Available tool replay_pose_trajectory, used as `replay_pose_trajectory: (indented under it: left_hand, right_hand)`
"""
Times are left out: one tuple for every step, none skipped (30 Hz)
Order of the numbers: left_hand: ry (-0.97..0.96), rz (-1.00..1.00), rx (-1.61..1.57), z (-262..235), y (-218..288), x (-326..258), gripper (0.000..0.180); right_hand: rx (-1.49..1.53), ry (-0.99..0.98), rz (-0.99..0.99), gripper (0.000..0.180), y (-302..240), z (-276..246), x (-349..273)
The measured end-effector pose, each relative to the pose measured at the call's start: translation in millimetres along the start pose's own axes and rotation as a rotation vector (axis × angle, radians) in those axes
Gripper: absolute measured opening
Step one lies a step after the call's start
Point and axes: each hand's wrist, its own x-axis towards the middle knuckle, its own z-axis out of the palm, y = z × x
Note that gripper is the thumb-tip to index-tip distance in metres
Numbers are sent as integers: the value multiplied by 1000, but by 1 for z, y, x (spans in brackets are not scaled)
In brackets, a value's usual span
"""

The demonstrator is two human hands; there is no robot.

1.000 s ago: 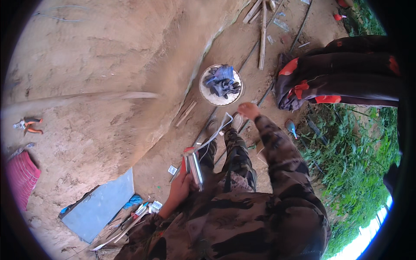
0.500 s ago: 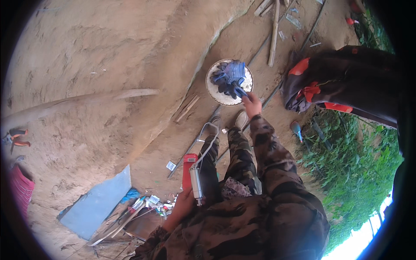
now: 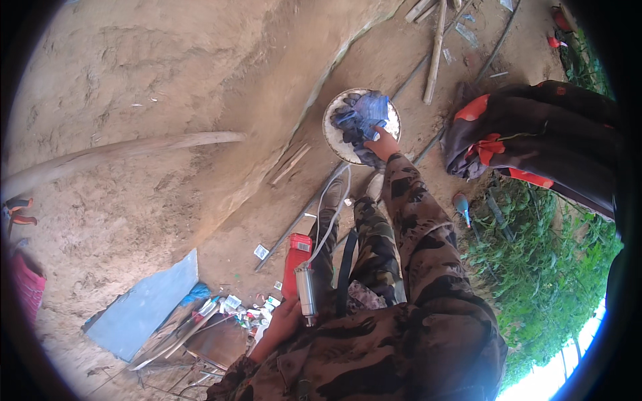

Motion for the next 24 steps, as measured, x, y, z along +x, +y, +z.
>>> replay_pose_trajectory:
  left_hand:
    - [-7,30,-6,0,-4,1,32]
    - [-8,39,6,0,-6,2,32]
    - [8,11,41,0,-8,2,33]
    - [-11,62,9,1,-8,1,33]
    - [-13,79,2,2,-8,1,33]
    - [-28,105,-10,2,-7,0,33]
    - [-42,85,-10,3,-5,-1,33]
    - [-65,73,-13,4,-3,-2,33]
    - [-74,47,-17,5,-2,-3,33]
    - [-89,82,-20,6,0,-3,33]
    - [-88,102,-26,7,2,-2,33]
    - [-84,119,-32,7,3,-1,33]
    - [-97,95,-40,7,5,0,33]
    - [-110,69,-49,7,5,0,33]
    - [-122,40,-58,7,6,1,33]
    - [-121,30,-60,7,6,1,33]
    - [-120,19,-58,7,6,0,33]
    - [-113,6,-46,7,5,0,33]
    - [-115,4,-61,8,5,-1,33]
    - [-109,0,-68,8,4,-1,33]
    - [-88,-9,-70,9,3,-2,33]
    - [-79,2,-70,10,2,-2,30]
    - [-52,2,-67,10,2,-2,28]
    - [-41,9,-73,10,1,-1,28]
  right_hand:
    - [-20,15,17,58,1,13,6]
    - [-8,-24,8,54,2,23,9]
    - [-26,-97,49,50,1,30,9]
    - [-65,-161,114,46,0,34,7]
    - [-104,-156,172,33,-3,35,1]
    - [-58,-165,182,32,-7,34,-6]
    - [-17,-161,189,32,-11,30,-14]
    - [22,-163,218,31,-14,25,-22]
    - [9,-270,144,28,-17,16,-28]
    - [-32,-318,51,28,-19,9,-30]
    - [-72,-367,-43,28,-22,2,-29]
    - [-156,-441,-83,28,-24,-2,-27]
    - [-7,-471,82,24,-26,-6,-19]
    - [228,-460,351,22,-27,-8,-11]
    - [98,-527,104,28,-29,-11,2]
    - [263,-515,138,33,-30,-10,9]
    - [429,-502,172,39,-31,-11,17]
    - [851,-431,512,44,-33,-10,23]
    - [890,-407,450,47,-32,-15,30]
    - [792,-257,433,49,-32,-16,37]
    - [535,-70,318,50,-31,-19,39]
    - [274,112,247,51,-31,-20,41]
    - [60,111,172,50,-30,-20,40]
    - [-160,117,144,49,-28,-20,40]
